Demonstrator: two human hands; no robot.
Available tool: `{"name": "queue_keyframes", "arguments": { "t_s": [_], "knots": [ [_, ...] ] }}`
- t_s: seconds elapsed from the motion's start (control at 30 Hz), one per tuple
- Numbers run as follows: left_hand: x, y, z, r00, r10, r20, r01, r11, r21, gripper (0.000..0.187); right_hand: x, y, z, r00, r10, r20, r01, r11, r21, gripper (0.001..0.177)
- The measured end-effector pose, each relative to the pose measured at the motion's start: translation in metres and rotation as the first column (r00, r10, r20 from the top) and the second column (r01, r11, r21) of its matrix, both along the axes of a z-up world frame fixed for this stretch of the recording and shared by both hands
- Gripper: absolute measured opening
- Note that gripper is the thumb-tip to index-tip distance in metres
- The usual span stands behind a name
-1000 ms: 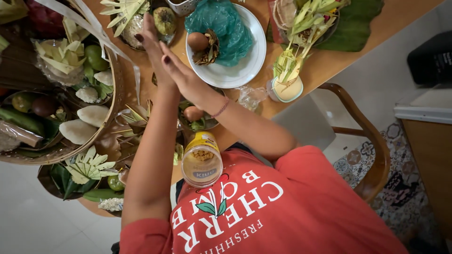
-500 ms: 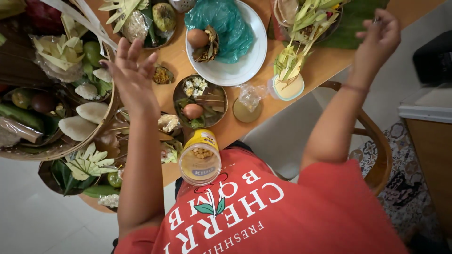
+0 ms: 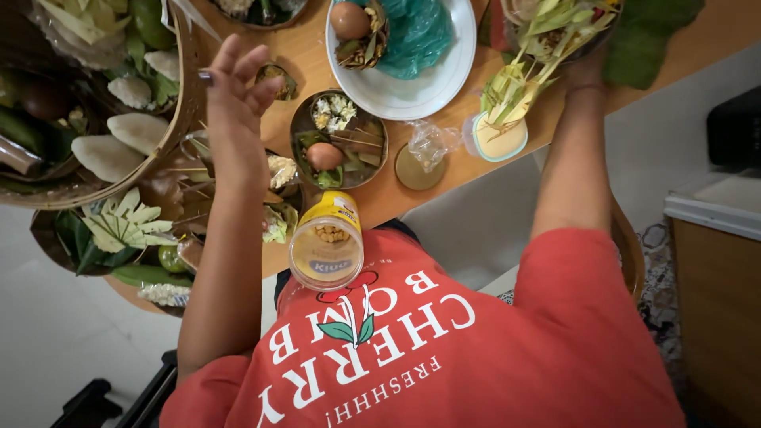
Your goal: The person arranges food items and decorative elements into a woven offering basket. They place wrapped items and eggs into the basket, add folded palm leaves and flowers, shape small rice balls, and crack eggs into a small container, then place the shells into the arrangement.
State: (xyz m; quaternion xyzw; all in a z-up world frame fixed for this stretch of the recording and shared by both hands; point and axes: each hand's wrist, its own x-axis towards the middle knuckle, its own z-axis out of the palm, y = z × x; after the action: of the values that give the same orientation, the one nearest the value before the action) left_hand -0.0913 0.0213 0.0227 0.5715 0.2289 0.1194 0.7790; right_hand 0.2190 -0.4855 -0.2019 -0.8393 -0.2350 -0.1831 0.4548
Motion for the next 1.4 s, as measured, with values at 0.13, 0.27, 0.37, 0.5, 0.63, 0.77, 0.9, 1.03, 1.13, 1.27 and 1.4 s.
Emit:
{"name": "queue_keyframes", "arguments": {
  "t_s": [0.13,0.27,0.37,0.5,0.63,0.77,0.9,1.03,1.13,1.27,1.4],
  "knots": [
    [-0.006,-0.004,0.009,0.944,-0.303,-0.133,0.329,0.817,0.474,0.051,-0.016,0.003,0.008,0.998,0.043,-0.055,-0.040,0.997,0.061,0.036],
    [-0.017,0.007,-0.045,0.876,-0.430,-0.221,0.375,0.317,0.871,0.049,-0.034,0.004,0.024,0.991,0.082,-0.105,-0.069,0.990,0.121,0.045],
    [-0.013,-0.006,-0.019,0.814,-0.385,-0.436,0.517,0.136,0.845,0.045,-0.038,0.007,0.038,0.986,0.108,-0.130,-0.086,0.983,0.163,0.053],
    [-0.017,-0.010,-0.031,0.843,-0.416,-0.342,0.442,0.172,0.880,0.041,-0.035,-0.033,0.025,0.912,-0.299,-0.280,0.365,0.903,0.227,0.014],
    [-0.015,-0.016,-0.024,0.825,-0.464,-0.321,0.463,0.231,0.856,0.041,-0.066,-0.005,0.071,0.621,-0.294,-0.727,0.628,0.741,0.237,0.030],
    [-0.016,-0.022,-0.023,0.820,-0.489,-0.297,0.474,0.292,0.831,0.040,-0.077,0.015,0.087,0.604,-0.111,-0.789,0.595,0.721,0.354,0.052],
    [-0.018,-0.021,-0.019,0.806,-0.503,-0.312,0.504,0.306,0.808,0.041,-0.078,0.029,0.088,0.583,-0.108,-0.805,0.598,0.728,0.336,0.026],
    [-0.020,-0.023,-0.018,0.785,-0.528,-0.324,0.546,0.343,0.764,0.041,-0.085,0.036,0.098,0.589,-0.072,-0.805,0.542,0.774,0.327,0.017],
    [-0.021,-0.023,-0.017,0.775,-0.525,-0.352,0.571,0.344,0.745,0.042,-0.082,0.029,0.089,0.594,-0.065,-0.802,0.533,0.779,0.332,0.013],
    [-0.021,-0.023,-0.018,0.767,-0.524,-0.370,0.593,0.357,0.722,0.045,-0.077,0.028,0.102,0.571,-0.117,-0.813,0.594,0.742,0.310,0.023],
    [-0.017,-0.025,-0.008,0.752,-0.519,-0.407,0.629,0.378,0.680,0.046,-0.071,0.018,0.118,0.639,-0.014,-0.769,0.484,0.784,0.389,0.016]
  ]
}}
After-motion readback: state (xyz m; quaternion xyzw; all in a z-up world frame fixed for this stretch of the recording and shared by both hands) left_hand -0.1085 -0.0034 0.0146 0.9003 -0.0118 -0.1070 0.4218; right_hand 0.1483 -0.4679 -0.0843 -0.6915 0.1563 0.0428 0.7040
